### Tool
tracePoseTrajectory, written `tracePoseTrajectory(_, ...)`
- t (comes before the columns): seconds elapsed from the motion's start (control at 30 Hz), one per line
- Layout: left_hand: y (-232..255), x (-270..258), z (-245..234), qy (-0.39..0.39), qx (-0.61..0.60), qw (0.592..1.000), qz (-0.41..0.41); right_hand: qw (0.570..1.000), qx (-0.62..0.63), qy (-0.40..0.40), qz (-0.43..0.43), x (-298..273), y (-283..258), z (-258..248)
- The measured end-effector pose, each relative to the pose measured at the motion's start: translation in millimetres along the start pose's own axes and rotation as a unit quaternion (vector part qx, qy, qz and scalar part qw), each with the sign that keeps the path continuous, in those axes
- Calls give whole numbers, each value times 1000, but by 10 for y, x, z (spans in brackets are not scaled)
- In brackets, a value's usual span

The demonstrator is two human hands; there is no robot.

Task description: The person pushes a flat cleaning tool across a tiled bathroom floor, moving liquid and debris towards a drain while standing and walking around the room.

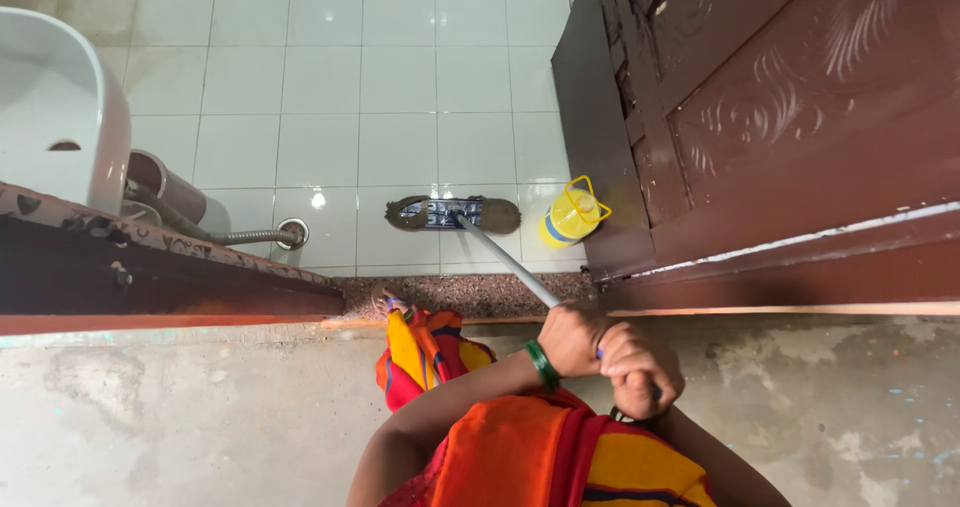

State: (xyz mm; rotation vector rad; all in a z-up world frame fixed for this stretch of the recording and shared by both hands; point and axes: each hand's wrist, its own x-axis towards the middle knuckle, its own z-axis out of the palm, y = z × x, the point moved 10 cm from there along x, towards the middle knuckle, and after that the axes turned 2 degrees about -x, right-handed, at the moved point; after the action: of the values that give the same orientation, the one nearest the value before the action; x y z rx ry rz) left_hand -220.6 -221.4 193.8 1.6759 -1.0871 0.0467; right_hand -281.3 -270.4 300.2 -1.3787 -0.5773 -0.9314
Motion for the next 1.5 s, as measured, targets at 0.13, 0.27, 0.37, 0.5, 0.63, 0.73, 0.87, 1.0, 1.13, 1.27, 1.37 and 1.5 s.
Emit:
tracePoseTrajectory(0.13, -226, -147, -248, 16, 10, 999, 33, 997, -17, -70, -30, 84, 127, 395)
tracePoseTrajectory(0.27, -707, -197, -605, 36, 38, 998, 36, 981, -76, -177, -2, 121, 569, 786)
tracePoseTrajectory(0.37, -1301, -162, -877, 35, 89, 995, 26, 973, -133, -187, -16, 28, 1170, 979)
tracePoseTrajectory(0.5, -2386, -42, -1248, 4, 171, 985, -14, 962, -197, -186, 29, -216, 2306, 1204)
tracePoseTrajectory(0.63, -3270, 194, -1690, -60, 211, 971, -92, 940, -227, -223, 127, -279, 3411, 1531)
tracePoseTrajectory(0.73, -3373, 294, -2075, -46, 186, 972, -136, 924, -230, -281, 119, -312, 3749, 1735)
tracePoseTrajectory(0.87, -3029, 291, -2080, -1, 222, 968, -119, 910, -253, -292, 151, -487, 3764, 1739)
tracePoseTrajectory(1.0, -2902, -67, -1508, -79, 239, 949, -191, 914, -229, -310, 125, -698, 3044, 1491)
tracePoseTrajectory(1.13, -2332, -370, -939, -22, 256, 958, -128, 901, -208, -345, 160, -712, 2297, 1238)
tracePoseTrajectory(1.27, -1536, -417, -505, -18, 179, 980, -88, 911, -224, -318, 136, -380, 1299, 854)
tracePoseTrajectory(1.37, -882, -225, -373, 47, 71, 996, 0, 919, -225, -289, 143, -145, 767, 560)
tracePoseTrajectory(1.5, -453, 14, -111, 118, -4, 992, 35, 943, -140, -175, 245, -58, 477, 113)
